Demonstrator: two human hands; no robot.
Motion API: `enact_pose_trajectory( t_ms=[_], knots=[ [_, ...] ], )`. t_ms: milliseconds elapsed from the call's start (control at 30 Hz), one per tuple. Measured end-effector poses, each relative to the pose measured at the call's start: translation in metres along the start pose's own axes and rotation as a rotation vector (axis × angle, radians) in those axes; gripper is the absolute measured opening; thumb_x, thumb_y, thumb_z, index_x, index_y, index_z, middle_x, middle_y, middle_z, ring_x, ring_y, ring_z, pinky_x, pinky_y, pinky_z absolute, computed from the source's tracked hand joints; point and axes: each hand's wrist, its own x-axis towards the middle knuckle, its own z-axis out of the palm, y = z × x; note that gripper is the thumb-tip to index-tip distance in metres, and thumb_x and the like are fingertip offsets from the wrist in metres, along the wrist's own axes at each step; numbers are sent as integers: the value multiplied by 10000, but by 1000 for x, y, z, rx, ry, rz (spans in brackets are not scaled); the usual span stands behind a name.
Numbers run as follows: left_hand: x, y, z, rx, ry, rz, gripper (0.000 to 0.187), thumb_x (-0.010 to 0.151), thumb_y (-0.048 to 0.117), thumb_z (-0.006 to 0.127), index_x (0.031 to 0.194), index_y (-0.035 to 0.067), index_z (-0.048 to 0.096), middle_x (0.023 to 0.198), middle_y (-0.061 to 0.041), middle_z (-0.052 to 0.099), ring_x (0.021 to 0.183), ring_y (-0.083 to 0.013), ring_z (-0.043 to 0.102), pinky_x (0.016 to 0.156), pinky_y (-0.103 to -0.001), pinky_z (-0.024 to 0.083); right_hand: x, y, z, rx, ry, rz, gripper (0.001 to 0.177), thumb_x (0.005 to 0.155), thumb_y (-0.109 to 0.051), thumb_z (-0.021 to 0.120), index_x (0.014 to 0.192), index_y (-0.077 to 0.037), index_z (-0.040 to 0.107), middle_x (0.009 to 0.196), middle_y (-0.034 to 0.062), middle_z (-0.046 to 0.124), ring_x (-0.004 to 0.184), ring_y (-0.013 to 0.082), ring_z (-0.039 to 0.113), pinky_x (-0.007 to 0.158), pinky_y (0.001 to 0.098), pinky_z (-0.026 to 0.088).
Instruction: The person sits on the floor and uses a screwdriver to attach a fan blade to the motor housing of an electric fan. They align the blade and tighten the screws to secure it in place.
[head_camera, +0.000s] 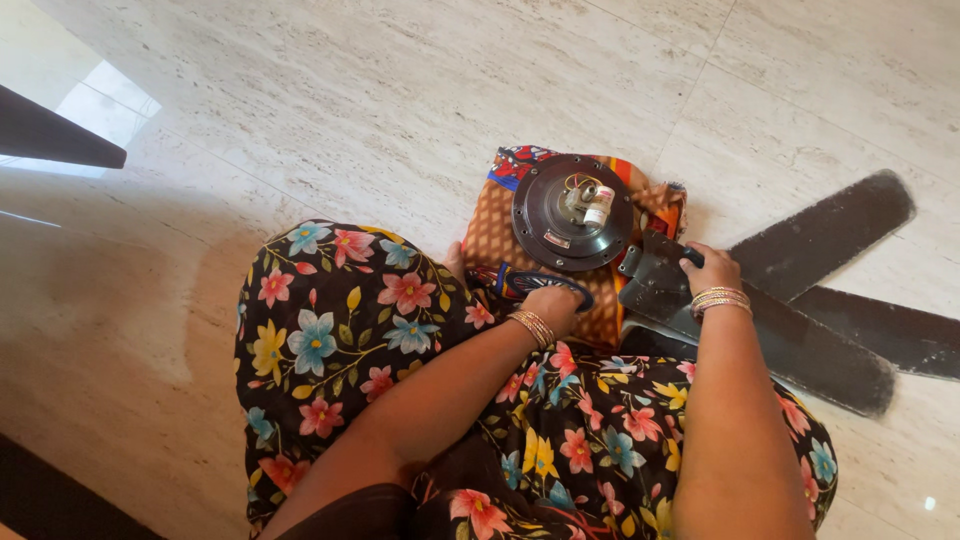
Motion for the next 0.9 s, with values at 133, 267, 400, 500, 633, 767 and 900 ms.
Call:
enact_pose_trajectory(
  t_ms=[133,267,400,500,633,767,900],
  knots=[
    [-1,3,13,-66,-7,32,254,896,269,653,1055,84,724,1013,-173,747,964,-360,718,862,-488,562,-1,-4,-13,-60,-56,98,450,916,-395,754,1326,-219,688,1287,228,644,1211,437,569,1030,510,458],
    [-3,7,21,-156,-20,44,251,874,277,656,1018,87,732,998,-160,752,957,-346,723,865,-480,564,-1,-1,-22,44,-156,141,503,919,-424,733,1336,-150,669,1234,228,695,1139,418,651,991,497,506],
    [0,8,19,-156,-14,27,340,878,320,693,1099,62,687,1001,-174,745,964,-355,715,864,-481,561,-3,7,-26,165,-188,14,499,927,-403,737,1281,-56,684,1135,226,737,1064,356,702,935,446,515],
    [0,8,17,-236,25,13,421,853,333,722,1166,58,669,1020,-171,742,979,-353,712,868,-469,561,-2,12,-29,198,-242,38,462,974,-410,742,1188,-2,706,1032,273,721,963,404,690,877,453,524],
    [5,6,17,-326,-12,4,554,798,373,779,1230,48,658,1056,-170,733,989,-337,711,876,-435,562,3,12,-27,316,-198,-4,404,919,-390,760,1109,-35,716,970,147,734,921,228,670,883,374,491],
    [12,2,27,-422,-88,32,585,799,420,776,1237,47,670,1022,-154,750,961,-297,731,864,-390,577,8,7,-12,475,-154,14,356,920,-362,769,1073,-42,731,976,92,728,923,187,643,892,360,484],
    [22,0,38,-437,-42,29,684,767,433,811,1282,20,631,1020,-156,734,947,-297,722,853,-382,573,9,4,1,471,-166,76,341,914,-351,778,1066,-49,734,969,78,732,923,186,646,898,363,479]
  ],
)
